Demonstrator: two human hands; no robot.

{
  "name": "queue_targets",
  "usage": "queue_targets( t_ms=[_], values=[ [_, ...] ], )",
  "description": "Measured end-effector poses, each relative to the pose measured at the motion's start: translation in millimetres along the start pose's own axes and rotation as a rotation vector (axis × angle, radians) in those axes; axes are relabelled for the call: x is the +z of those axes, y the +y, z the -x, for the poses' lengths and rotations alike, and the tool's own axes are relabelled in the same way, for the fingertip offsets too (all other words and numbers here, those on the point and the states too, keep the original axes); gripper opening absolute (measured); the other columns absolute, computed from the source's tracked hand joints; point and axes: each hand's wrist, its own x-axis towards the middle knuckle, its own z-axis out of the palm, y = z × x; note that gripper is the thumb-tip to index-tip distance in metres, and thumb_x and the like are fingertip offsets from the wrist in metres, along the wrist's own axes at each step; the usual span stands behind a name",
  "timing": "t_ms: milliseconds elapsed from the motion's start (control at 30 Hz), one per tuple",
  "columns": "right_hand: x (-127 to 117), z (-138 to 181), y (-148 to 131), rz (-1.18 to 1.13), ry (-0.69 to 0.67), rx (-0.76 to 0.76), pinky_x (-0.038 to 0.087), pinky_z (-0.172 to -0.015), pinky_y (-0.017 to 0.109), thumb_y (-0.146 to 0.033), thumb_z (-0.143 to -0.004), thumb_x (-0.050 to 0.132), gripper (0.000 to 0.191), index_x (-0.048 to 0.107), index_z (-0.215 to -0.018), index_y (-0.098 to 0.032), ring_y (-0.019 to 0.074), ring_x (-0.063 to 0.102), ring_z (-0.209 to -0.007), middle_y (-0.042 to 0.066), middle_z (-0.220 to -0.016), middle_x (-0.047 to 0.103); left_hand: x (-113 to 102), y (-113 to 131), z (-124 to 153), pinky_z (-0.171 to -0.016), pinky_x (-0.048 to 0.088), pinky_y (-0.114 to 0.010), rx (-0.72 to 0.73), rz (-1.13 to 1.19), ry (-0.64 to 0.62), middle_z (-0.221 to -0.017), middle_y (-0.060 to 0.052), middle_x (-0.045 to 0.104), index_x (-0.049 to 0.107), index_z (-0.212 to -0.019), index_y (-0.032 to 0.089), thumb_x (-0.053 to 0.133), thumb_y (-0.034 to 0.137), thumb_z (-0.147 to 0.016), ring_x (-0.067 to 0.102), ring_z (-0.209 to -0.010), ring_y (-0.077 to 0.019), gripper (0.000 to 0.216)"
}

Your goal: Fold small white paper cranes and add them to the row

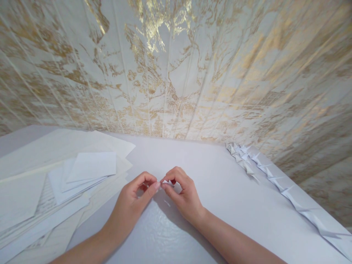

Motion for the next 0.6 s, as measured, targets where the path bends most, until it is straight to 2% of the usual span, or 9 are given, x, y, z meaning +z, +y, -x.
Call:
queue_targets(
  t_ms=[167, 367, 600],
  values=[
    [-0.2, -0.1, -0.3, 0.004, 0.015, -0.031, 0.039, -0.068, 0.029, -0.015, -0.089, 0.060, 0.011, 0.062, -0.079, -0.020, 0.0161, 0.051, -0.072, 0.000, -0.074, 0.056, -0.1, -0.6, 0.7, -0.072, 0.041, -0.024, 0.063, 0.000, 0.070, -0.073, 0.005, 0.058, 0.060, -0.077, 0.024, 0.060, 0.036, -0.086, 0.055, -0.074, -0.0162, 0.015],
    [0.6, 1.2, 1.6, 0.005, 0.009, -0.031, 0.040, -0.069, 0.029, -0.014, -0.088, 0.061, 0.009, 0.063, -0.080, -0.019, 0.0163, 0.051, -0.073, 0.001, -0.075, 0.056, 0.0, -3.0, -0.8, -0.072, 0.041, -0.025, 0.030, -0.013, 0.012, -0.073, 0.005, 0.059, 0.060, -0.077, 0.023, 0.058, 0.038, -0.087, 0.056, -0.072, -0.0159, 0.018],
    [-0.7, 2.1, 1.7, 0.033, -0.017, -0.064, 0.041, -0.070, 0.029, -0.011, -0.088, 0.061, 0.011, 0.066, -0.082, -0.018, 0.0173, 0.053, -0.076, 0.002, -0.077, 0.056, -0.9, 1.5, 1.1, -0.070, 0.040, -0.025, 0.029, 0.017, 0.013, -0.071, 0.005, 0.057, 0.061, -0.073, 0.023, 0.059, 0.039, -0.085, 0.055, -0.071, -0.0154, 0.020]
  ],
)
